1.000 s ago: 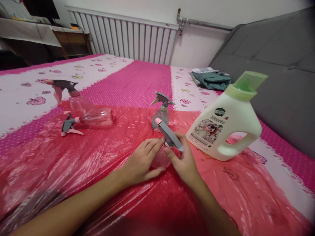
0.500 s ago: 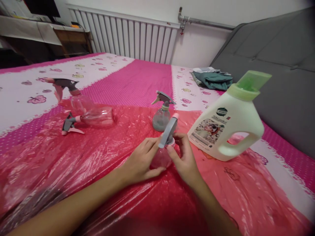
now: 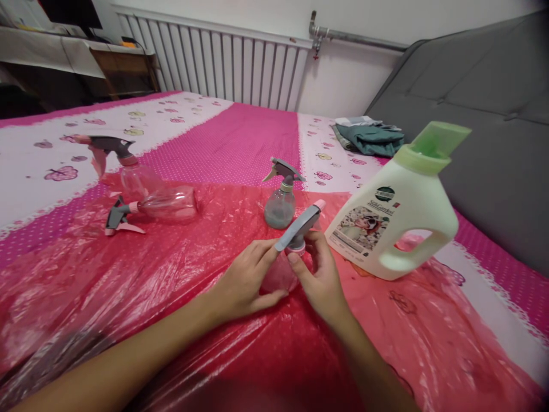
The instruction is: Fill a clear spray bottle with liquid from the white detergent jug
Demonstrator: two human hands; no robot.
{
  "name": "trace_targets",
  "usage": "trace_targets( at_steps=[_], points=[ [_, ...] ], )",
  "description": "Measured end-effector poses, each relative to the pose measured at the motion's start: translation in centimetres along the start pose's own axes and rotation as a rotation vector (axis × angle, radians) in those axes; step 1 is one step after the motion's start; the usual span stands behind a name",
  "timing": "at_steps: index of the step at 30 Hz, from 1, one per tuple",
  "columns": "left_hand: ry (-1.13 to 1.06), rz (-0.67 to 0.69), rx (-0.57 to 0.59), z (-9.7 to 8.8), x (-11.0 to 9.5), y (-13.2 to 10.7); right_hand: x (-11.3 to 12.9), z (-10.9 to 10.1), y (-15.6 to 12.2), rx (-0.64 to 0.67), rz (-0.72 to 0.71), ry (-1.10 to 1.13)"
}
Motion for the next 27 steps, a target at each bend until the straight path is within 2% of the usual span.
trace_targets(
  at_steps=[4,15,22,27],
  points=[
    [0.004,-0.004,0.015,0.26,0.10,-0.12,0.06,-0.17,0.01,-0.034,-0.017,0.007],
    [-0.035,0.038,-0.047,-0.32,-0.08,-0.39,0.07,-0.72,0.08,-0.111,0.006,0.108],
    [-0.027,0.036,-0.046,-0.26,-0.03,-0.24,-0.29,0.09,-0.10,0.005,0.035,0.067],
    [-0.016,0.034,-0.035,-0.21,-0.10,-0.22,0.28,0.12,-0.15,-0.019,0.000,0.115]
  ],
)
Point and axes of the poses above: each hand's wrist, its own y-axis towards the middle knuckle, its own z-axis out of the palm, x = y × z, the point moved 10 cm from there along y, towards the middle knuckle, and after that the axes turned 12 degrees about -z, right-handed, at the moved point
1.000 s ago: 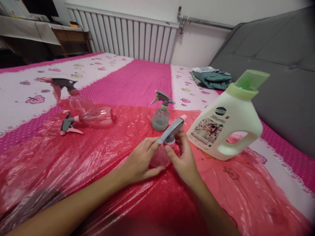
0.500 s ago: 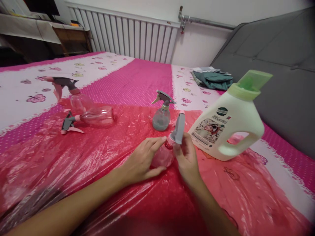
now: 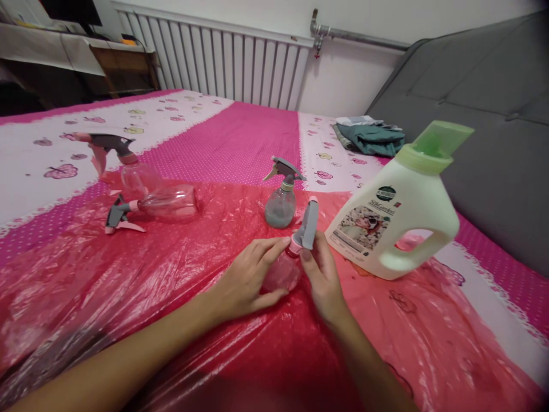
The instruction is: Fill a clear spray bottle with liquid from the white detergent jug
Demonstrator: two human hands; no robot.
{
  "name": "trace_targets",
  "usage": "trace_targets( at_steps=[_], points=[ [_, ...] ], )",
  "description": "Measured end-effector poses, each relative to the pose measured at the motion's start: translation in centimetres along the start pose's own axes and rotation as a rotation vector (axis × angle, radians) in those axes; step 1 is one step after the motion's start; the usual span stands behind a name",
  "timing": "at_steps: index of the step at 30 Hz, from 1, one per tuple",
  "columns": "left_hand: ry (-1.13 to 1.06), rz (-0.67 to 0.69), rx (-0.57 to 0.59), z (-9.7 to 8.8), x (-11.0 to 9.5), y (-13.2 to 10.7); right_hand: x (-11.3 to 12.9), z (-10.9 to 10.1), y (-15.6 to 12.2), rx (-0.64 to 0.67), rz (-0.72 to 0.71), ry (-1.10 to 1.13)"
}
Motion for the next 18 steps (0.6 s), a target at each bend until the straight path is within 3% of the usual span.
trace_targets(
  at_steps=[13,18],
  points=[
    [0.006,0.007,0.023,0.37,0.29,-0.32,-0.58,-0.35,-0.28,0.005,-0.002,-0.171],
    [-0.010,0.002,0.031,0.33,0.29,-0.25,0.24,-0.23,-0.38,0.039,-0.082,-0.230]
  ],
)
Point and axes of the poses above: each hand's wrist, its own y-axis towards the middle knuckle, its own z-axis out of the palm, x = y × z, the point moved 10 cm from there along y, towards the middle knuckle, and after that the axes turned 12 degrees about -z, right-handed, at the moved point
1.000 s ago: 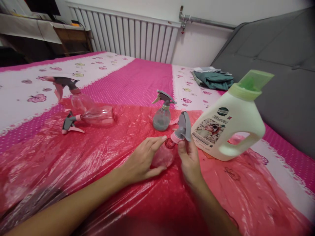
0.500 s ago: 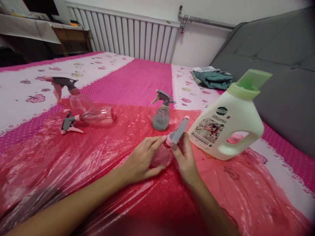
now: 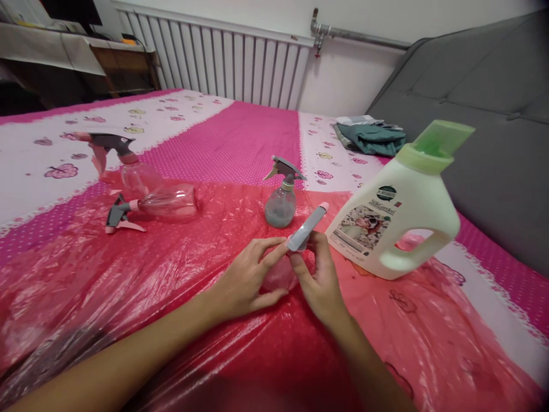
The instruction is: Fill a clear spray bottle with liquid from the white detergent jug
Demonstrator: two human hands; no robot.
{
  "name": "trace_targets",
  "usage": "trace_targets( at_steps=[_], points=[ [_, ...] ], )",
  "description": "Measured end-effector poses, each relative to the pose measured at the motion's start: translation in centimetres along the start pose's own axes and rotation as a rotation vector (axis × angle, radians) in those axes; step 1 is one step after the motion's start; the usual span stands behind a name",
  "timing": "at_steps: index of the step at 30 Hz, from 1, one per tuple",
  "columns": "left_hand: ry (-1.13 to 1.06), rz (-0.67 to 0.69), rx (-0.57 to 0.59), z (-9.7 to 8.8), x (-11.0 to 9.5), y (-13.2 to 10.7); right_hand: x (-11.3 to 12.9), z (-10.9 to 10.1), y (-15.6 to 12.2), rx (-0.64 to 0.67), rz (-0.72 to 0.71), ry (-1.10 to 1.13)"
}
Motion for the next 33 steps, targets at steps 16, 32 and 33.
trace_targets(
  at_steps=[16,32,33],
  points=[
    [-0.042,-0.035,0.020,-0.4,0.1,0.4,-0.3,-0.9,-0.8,-0.198,0.008,0.012],
    [-0.055,-0.008,-0.011,-0.4,0.2,0.5,-0.6,-2.5,-0.5,-0.300,0.071,0.108],
    [-0.048,-0.012,-0.014,-0.4,0.3,0.4,-0.4,-2.7,-0.5,-0.313,0.060,0.078]
  ],
)
Point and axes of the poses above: each hand's wrist, its own y-axis towards the middle knuckle, its own z-axis out of the palm, x = y × z, the point moved 10 cm from there along y, towards the middle knuckle, and after that the axes turned 12 degrees about -z, right-handed, at the moved point
